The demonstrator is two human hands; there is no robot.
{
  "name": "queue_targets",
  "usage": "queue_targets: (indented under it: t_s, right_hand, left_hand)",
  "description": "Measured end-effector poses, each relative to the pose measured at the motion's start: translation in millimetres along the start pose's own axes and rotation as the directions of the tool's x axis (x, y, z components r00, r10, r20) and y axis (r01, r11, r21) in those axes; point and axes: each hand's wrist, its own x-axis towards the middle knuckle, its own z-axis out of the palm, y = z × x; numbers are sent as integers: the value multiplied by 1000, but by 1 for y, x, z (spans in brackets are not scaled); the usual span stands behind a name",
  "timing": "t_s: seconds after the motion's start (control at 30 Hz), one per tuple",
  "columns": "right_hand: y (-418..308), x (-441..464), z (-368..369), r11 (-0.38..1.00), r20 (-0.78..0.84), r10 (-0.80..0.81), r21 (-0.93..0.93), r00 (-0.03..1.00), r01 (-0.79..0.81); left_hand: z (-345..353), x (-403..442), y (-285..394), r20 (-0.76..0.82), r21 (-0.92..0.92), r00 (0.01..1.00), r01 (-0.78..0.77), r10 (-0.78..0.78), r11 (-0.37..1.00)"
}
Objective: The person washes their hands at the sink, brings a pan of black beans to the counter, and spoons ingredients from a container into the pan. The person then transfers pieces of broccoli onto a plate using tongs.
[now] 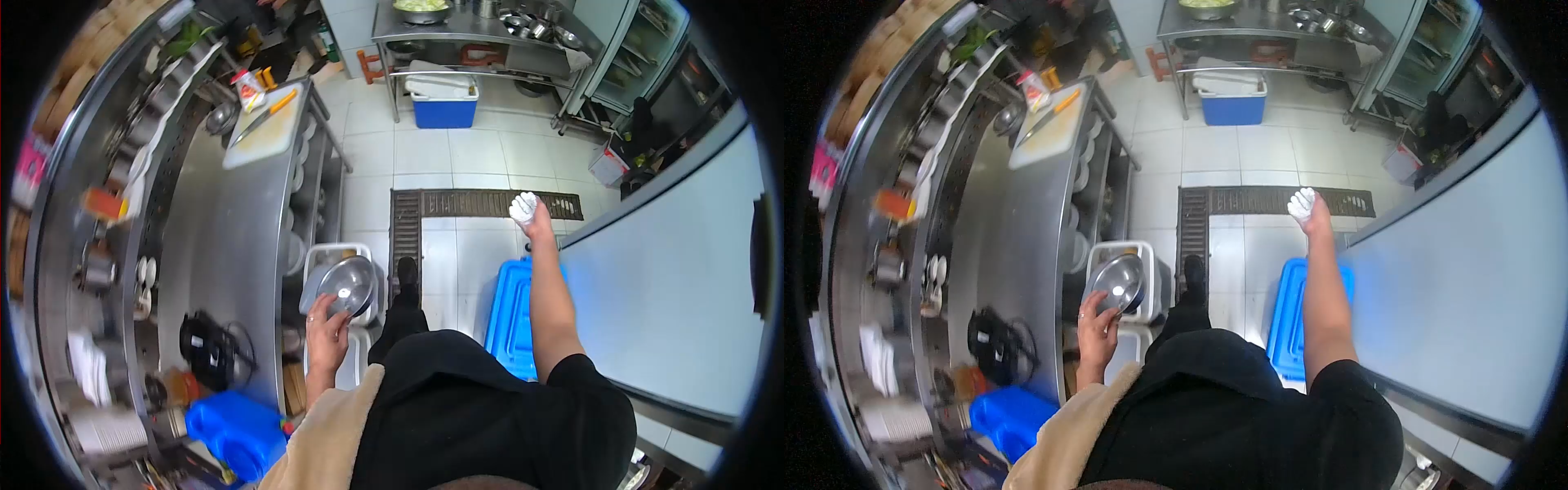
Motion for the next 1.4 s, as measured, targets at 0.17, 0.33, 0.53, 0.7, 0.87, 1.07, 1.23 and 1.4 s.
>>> queue_targets:
  t_s: [0.17, 0.33, 0.53, 0.7, 0.87, 1.07, 1.23, 1.4]
  right_hand:
    - [-68, 90, 4, 992, -166, -89, 70, 982, 102]
    - [-141, 124, -28, 965, -299, -140, 173, 944, 198]
    - [-234, 203, -11, 908, -467, -191, 251, 864, 336]
    - [-310, 341, -21, 904, -429, -208, 259, 879, 340]
    - [-407, 503, -20, 913, 306, -316, 355, 898, 200]
    - [-553, 624, 105, 958, 6, -203, 208, 979, 198]
    - [-625, 682, 182, 964, -219, -246, 45, 944, 261]
    - [-703, 748, 225, 966, -166, -253, 10, 953, 258]
  left_hand:
    - [59, 183, -59, 57, 1, 996, -68, 68, 998]
    - [97, 396, -53, 157, -5, 952, -266, 264, 964]
    - [169, 610, -9, 177, 14, 900, -408, 399, 913]
    - [262, 736, 52, 156, 37, 903, -410, 400, 911]
    - [326, 862, 125, 149, 8, 916, -379, 373, 926]
    - [415, 1039, 202, 207, 56, 884, -437, 418, 898]
    - [537, 1212, 271, 47, -19, 798, -601, 601, 799]
    - [664, 1370, 339, 62, -104, 791, -601, 608, 792]
